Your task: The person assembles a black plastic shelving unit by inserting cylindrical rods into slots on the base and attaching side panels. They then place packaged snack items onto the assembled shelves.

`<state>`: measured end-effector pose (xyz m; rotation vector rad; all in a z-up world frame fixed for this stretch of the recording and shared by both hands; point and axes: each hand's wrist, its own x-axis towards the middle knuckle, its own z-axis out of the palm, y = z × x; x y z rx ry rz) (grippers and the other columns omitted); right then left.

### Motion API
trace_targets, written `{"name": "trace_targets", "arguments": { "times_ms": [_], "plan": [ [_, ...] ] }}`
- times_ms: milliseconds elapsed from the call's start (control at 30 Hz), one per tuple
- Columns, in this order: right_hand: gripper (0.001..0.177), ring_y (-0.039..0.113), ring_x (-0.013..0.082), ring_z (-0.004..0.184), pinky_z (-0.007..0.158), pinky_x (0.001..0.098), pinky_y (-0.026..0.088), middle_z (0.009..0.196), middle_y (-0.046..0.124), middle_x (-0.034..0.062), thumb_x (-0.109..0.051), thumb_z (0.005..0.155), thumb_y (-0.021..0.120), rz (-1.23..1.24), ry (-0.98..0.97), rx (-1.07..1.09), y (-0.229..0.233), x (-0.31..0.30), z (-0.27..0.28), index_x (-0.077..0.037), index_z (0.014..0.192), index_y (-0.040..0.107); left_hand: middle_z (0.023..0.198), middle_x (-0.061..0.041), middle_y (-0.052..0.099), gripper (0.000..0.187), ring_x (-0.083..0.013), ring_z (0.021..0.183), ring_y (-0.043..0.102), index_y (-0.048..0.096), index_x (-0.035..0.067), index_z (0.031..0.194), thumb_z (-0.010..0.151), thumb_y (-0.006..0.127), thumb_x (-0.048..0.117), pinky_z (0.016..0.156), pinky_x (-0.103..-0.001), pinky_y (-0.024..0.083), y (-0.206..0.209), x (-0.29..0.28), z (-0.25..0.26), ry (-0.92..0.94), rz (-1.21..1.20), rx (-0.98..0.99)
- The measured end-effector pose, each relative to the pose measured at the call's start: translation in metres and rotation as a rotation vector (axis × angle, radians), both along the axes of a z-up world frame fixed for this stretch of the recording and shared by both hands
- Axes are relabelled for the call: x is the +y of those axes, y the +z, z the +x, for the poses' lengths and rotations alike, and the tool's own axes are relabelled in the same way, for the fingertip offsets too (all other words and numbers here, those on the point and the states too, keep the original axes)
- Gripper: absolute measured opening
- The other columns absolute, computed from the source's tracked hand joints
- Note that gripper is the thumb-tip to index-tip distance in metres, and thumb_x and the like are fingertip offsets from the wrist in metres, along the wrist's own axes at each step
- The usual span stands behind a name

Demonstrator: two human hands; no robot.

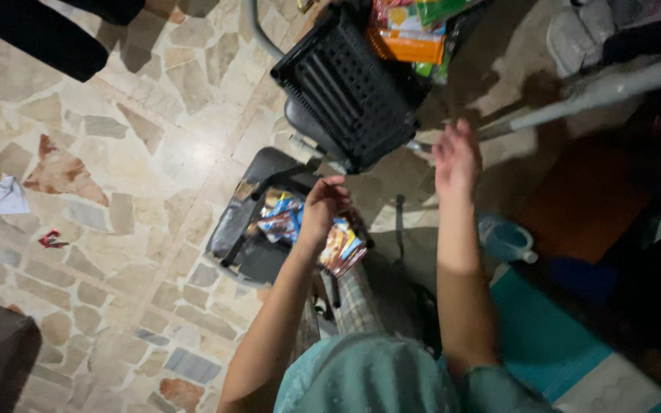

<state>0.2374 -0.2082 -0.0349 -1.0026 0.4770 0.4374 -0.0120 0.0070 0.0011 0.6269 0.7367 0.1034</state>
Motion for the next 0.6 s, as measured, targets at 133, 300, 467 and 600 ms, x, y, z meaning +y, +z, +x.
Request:
{"name": "trace_targets", "arguments": {
  "times_ms": [133, 300, 467, 600],
  "plan": [
    [0.029, 0.067, 0.0172, 0.093, 0.083, 0.0310, 0.056, 0.102, 0.069, 0.0030, -0.005, 0.095, 0.068, -0.047, -0.046, 0.129, 0.025, -0.039, -0.128, -0.014, 0.122, 0.064, 0.096, -0.007, 0.065, 0.051, -0.0178, 0.083, 0.064, 0.060, 0.003, 0.117, 0.074, 0.037, -0.010, 0.077, -0.031, 0.056, -0.018, 0.019, -0.053, -0.043, 0.060, -0.041],
    [0.024, 0.067, 0.0194, 0.093, 0.086, 0.0352, 0.058, 0.104, 0.068, 0.0058, -0.001, 0.098, 0.065, -0.294, -0.241, -0.166, 0.066, -0.052, -0.254, -0.006, 0.121, 0.063, 0.092, -0.009, 0.067, 0.033, -0.0177, 0.080, 0.062, 0.061, 0.002, 0.116, 0.090, 0.042, -0.004, 0.073, -0.031, 0.052, -0.040, 0.029, -0.122, -0.171, 0.209, 0.059],
    [0.027, 0.065, 0.0178, 0.099, 0.092, 0.0336, 0.056, 0.108, 0.067, 0.0055, 0.001, 0.099, 0.065, -0.295, -0.286, -0.382, 0.108, -0.007, -0.341, -0.006, 0.125, 0.061, 0.099, -0.014, 0.071, 0.045, -0.0237, 0.089, 0.065, 0.064, 0.003, 0.122, 0.082, 0.043, -0.001, 0.080, -0.035, 0.053, -0.030, 0.050, -0.191, -0.403, 0.699, 0.112],
    [0.028, 0.066, 0.0198, 0.103, 0.095, 0.0343, 0.056, 0.110, 0.066, 0.0101, 0.000, 0.100, 0.067, -0.241, -0.268, -0.335, 0.107, 0.046, -0.393, -0.003, 0.127, 0.060, 0.103, -0.020, 0.074, 0.034, -0.0357, 0.098, 0.071, 0.067, 0.005, 0.121, 0.090, 0.053, 0.009, 0.085, -0.043, 0.054, -0.051, 0.054, -0.209, -0.592, 1.011, 0.328]
  ]
}}
